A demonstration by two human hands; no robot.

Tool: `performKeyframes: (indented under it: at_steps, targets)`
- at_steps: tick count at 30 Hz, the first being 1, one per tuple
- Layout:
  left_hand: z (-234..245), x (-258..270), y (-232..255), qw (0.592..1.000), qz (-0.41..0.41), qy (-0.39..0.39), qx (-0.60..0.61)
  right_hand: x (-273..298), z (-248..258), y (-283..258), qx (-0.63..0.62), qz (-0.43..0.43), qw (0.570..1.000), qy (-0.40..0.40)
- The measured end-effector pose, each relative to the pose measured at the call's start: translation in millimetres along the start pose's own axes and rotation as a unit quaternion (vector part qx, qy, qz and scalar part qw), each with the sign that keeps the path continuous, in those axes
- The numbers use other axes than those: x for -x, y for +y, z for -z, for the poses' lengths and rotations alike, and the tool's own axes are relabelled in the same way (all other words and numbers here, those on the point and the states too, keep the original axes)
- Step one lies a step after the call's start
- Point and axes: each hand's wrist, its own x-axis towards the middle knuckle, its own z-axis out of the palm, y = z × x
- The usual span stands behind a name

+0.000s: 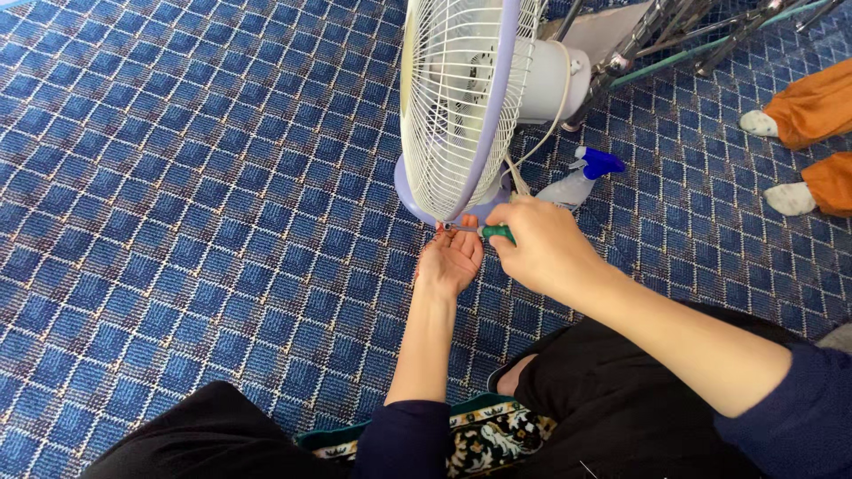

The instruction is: The person uses a screwdriver to loosen and remove screws from the base of an electric fan. After removing the screws, the person wipes the fan's front grill with a cloth.

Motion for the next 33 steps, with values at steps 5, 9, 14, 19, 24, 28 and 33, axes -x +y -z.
performKeyframes:
  at_steps: [5, 9, 14, 19, 24, 28, 33]
  targets:
    - [-8, 5, 2, 1.000, -0.010, 0.004, 0.008, 13, -24, 26, -0.201, -0.171, 0.964, 0.000]
    - [-10, 7, 6, 1.000, -0.015, 0.008, 0.016, 14, -32, 40, -0.483, -0.379, 0.787, -0.062]
    - [-2, -1, 12, 0.999, -0.019, -0.008, -0.027, 5, -10, 32, -0.356, -0.253, 0.894, -0.094]
    - [6, -8, 12, 0.998, -0.013, -0.015, -0.055, 7, 25, 5, 0.200, 0.228, 0.952, -0.028]
    - [5, -7, 7, 0.998, -0.010, -0.006, -0.055, -21, 37, -8, 0.295, 0.392, 0.871, -0.039]
    - [-1, -4, 9, 0.999, -0.009, 0.000, -0.048, -29, 31, -6, 0.271, 0.387, 0.880, -0.050]
    - [-4, -4, 5, 0.999, -0.012, 0.036, -0.009, -17, 12, -5, 0.238, 0.275, 0.923, -0.124]
